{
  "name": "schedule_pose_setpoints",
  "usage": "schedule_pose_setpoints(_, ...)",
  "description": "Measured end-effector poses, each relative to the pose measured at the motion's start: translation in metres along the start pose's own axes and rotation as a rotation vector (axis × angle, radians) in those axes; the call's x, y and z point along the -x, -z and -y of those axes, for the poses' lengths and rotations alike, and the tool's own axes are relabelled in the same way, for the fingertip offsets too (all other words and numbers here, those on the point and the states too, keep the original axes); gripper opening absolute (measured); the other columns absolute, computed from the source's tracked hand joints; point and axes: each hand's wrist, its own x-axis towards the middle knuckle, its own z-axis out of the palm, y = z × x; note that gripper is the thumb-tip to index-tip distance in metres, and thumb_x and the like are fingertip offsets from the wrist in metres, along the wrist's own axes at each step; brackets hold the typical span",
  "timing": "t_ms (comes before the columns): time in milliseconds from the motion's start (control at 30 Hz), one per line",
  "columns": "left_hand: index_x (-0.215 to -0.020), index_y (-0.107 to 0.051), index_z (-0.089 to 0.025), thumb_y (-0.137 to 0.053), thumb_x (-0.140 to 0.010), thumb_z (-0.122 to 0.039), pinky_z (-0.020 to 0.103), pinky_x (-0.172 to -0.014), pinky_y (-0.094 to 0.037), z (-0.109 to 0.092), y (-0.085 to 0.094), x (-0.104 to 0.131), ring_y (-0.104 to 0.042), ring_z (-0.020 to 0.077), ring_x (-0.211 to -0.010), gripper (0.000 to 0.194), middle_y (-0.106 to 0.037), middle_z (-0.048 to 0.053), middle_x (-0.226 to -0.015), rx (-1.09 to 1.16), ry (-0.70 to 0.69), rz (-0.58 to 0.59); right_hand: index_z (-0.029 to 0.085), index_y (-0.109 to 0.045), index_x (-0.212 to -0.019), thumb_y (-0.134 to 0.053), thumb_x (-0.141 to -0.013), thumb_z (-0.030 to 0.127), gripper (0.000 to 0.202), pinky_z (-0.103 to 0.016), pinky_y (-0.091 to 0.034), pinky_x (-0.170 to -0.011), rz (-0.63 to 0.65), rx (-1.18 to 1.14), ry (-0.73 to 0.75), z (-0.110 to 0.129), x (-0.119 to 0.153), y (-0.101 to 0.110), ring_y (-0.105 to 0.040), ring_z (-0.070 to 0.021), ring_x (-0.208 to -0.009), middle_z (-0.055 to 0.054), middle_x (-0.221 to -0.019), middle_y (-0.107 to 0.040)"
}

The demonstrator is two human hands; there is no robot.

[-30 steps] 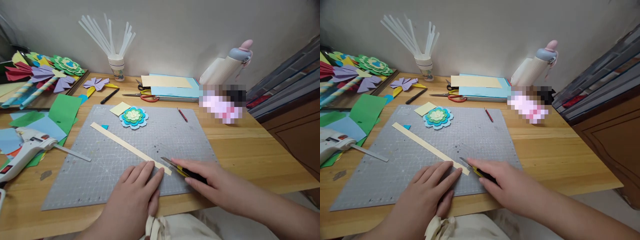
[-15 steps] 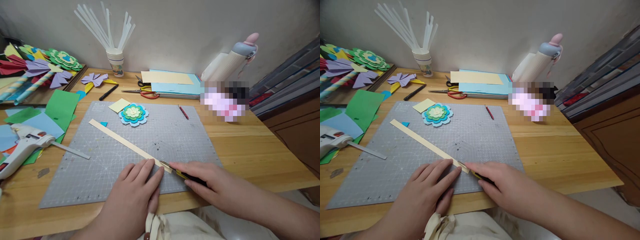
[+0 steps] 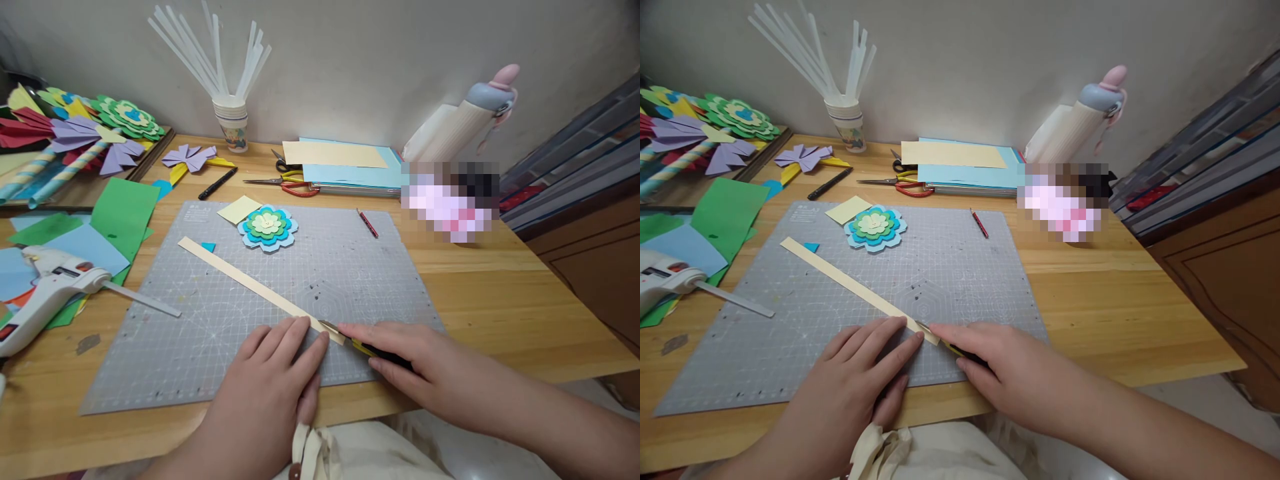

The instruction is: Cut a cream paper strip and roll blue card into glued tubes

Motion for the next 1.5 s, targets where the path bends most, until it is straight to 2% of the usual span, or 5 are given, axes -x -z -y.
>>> schedule_pose_setpoints(200,-0.125,-0.052,-0.027,-0.048,-0.089,-0.026,0.038,-0.094,-0.038,0.000,0.000,0.000,-0.052,0.0214,-0.113,0.036,-0.056,0.005,-0.128,-0.001,-0.012,-0.010,0.036,-0.042,-0.139,-0.045,-0.091,0.015,0.053,-0.035,-0.045,-0.098,-0.003,0.042,0.014,0.000,0.000,0.000,-0.056,-0.0172,-0.116,0.002,-0.133,-0.057)
schedule_pose_setpoints(367,-0.124,-0.053,-0.027,-0.048,-0.088,-0.027,0.037,-0.092,-0.038,0.000,-0.001,0.000,-0.053,0.0211,-0.113,0.036,-0.057,0.005,-0.127,-0.017,-0.019,-0.025,0.039,-0.038,-0.141,-0.042,-0.092,0.016,0.054,-0.035,-0.051,-0.083,0.007,0.145,-0.028,0.003,-0.001,0.002,-0.063,-0.0196,-0.098,-0.002,-0.113,-0.067)
schedule_pose_setpoints(667,-0.125,-0.052,-0.026,-0.047,-0.089,-0.027,0.038,-0.093,-0.038,-0.001,-0.002,-0.001,-0.053,0.0220,-0.113,0.037,-0.056,0.005,-0.128,-0.021,-0.012,-0.029,0.038,-0.041,-0.139,-0.044,-0.091,0.018,0.053,-0.029,-0.051,-0.070,-0.040,0.200,-0.020,0.005,0.004,0.003,-0.065,-0.0175,-0.079,-0.002,-0.094,-0.071)
schedule_pose_setpoints(933,-0.126,-0.052,-0.027,-0.048,-0.088,-0.027,0.038,-0.093,-0.037,0.000,-0.002,0.000,-0.052,0.0227,-0.113,0.038,-0.055,0.005,-0.130,-0.009,-0.009,-0.009,0.038,-0.046,-0.136,-0.044,-0.090,0.016,0.051,-0.029,-0.051,-0.070,-0.046,0.213,-0.045,0.005,0.011,0.002,-0.065,-0.0179,-0.078,-0.003,-0.093,-0.071)
schedule_pose_setpoints(1500,-0.124,-0.053,-0.027,-0.048,-0.088,-0.027,0.038,-0.092,-0.037,0.000,-0.004,0.000,-0.053,0.0226,-0.112,0.037,-0.056,0.004,-0.128,-0.008,-0.010,-0.026,0.038,-0.045,-0.137,-0.044,-0.092,0.019,0.049,-0.029,-0.050,-0.071,-0.009,0.232,-0.089,-0.001,0.027,0.004,-0.065,-0.0185,-0.082,-0.004,-0.097,-0.070)
